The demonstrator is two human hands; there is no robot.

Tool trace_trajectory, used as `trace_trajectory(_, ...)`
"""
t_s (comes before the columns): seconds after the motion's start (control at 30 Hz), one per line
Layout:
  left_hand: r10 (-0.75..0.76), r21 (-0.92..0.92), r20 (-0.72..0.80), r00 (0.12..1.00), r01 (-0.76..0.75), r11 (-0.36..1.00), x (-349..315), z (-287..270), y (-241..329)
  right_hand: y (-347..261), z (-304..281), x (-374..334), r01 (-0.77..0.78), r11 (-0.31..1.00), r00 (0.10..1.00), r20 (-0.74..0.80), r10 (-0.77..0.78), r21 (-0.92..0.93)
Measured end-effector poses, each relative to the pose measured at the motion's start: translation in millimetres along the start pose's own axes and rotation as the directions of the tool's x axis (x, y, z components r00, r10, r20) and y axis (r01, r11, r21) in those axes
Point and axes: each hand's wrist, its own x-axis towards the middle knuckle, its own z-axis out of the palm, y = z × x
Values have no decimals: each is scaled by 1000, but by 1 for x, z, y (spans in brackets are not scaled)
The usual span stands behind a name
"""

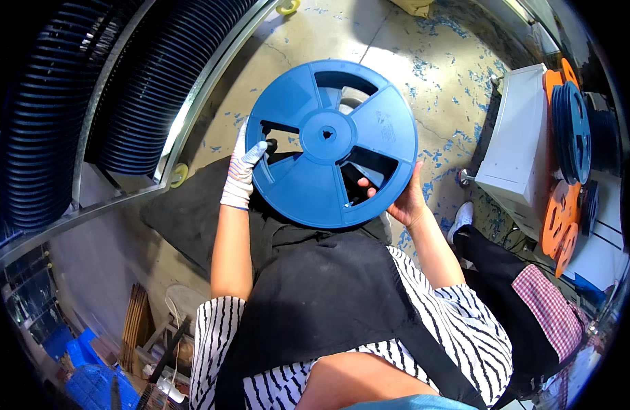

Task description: The person picks up blue plastic spools from a table, wipes them with a cloth, and stacks them onto a metal rack. The person repeats this process for several spools.

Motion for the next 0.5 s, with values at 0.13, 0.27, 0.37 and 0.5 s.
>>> trace_trajectory(0.13, -23, -118, 34, 999, 27, 993, 5, -1, 0, 4, 17, 2, 97, 995, 995, -13, -96, 34)
trace_trajectory(0.27, -30, -129, 45, 999, 35, 991, 8, -8, -2, 8, 10, 20, 233, 951, 971, -110, -214, 204)
trace_trajectory(0.37, 4, -77, -8, 1000, -4, 997, 9, -14, -10, 10, -5, 32, 224, 936, 974, -78, -211, 271)
trace_trajectory(0.5, -18, -60, -41, 999, 15, 998, 1, -18, -17, 14, -17, 36, 237, 922, 971, -58, -230, 306)
